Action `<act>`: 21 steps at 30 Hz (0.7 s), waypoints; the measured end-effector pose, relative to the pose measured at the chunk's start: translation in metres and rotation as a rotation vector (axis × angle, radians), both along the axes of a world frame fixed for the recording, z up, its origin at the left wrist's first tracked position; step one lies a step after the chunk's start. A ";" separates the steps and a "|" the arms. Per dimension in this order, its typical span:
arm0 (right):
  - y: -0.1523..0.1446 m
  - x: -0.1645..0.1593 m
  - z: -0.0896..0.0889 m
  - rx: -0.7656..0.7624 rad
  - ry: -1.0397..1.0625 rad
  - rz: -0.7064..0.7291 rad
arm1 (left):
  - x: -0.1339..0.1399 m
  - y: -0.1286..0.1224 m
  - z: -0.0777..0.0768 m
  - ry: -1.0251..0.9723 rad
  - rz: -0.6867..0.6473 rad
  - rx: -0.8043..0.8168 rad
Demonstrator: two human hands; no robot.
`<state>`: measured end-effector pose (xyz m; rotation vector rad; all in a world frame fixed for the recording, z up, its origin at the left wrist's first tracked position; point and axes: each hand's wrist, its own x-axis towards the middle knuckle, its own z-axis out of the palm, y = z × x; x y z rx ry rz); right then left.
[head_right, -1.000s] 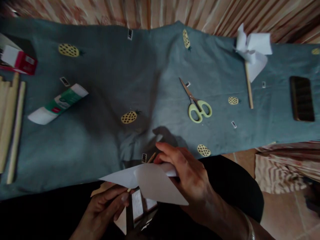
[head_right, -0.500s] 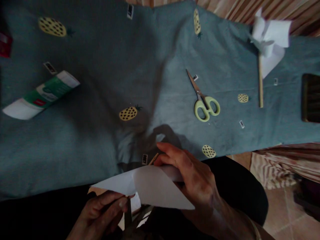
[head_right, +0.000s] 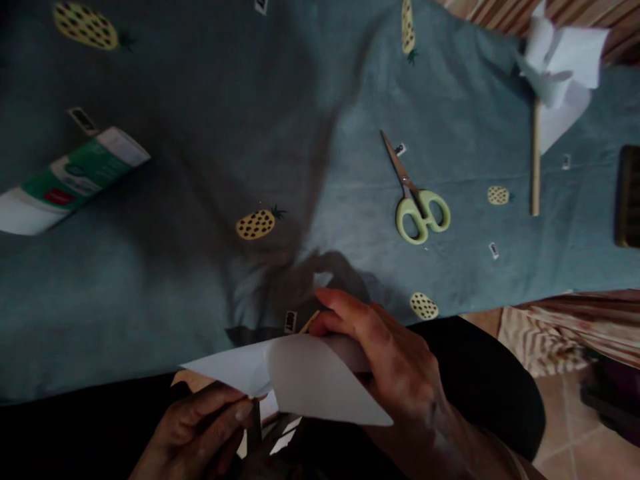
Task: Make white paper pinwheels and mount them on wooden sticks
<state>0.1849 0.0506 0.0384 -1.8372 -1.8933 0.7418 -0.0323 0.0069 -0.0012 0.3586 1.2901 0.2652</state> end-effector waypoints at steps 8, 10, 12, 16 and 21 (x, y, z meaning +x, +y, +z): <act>0.001 0.001 0.000 -0.005 0.020 -0.015 | -0.007 -0.005 -0.010 -0.091 -0.040 0.003; 0.001 0.000 -0.001 0.002 0.023 -0.013 | -0.007 -0.004 -0.010 -0.095 -0.041 0.008; 0.001 -0.001 -0.002 0.005 0.030 -0.008 | -0.007 -0.004 -0.009 -0.093 -0.047 0.018; 0.000 0.001 -0.005 0.003 0.048 0.000 | -0.008 -0.004 -0.008 -0.077 -0.051 0.020; -0.001 0.004 -0.005 -0.032 0.039 0.022 | -0.010 -0.007 -0.011 -0.059 -0.060 0.037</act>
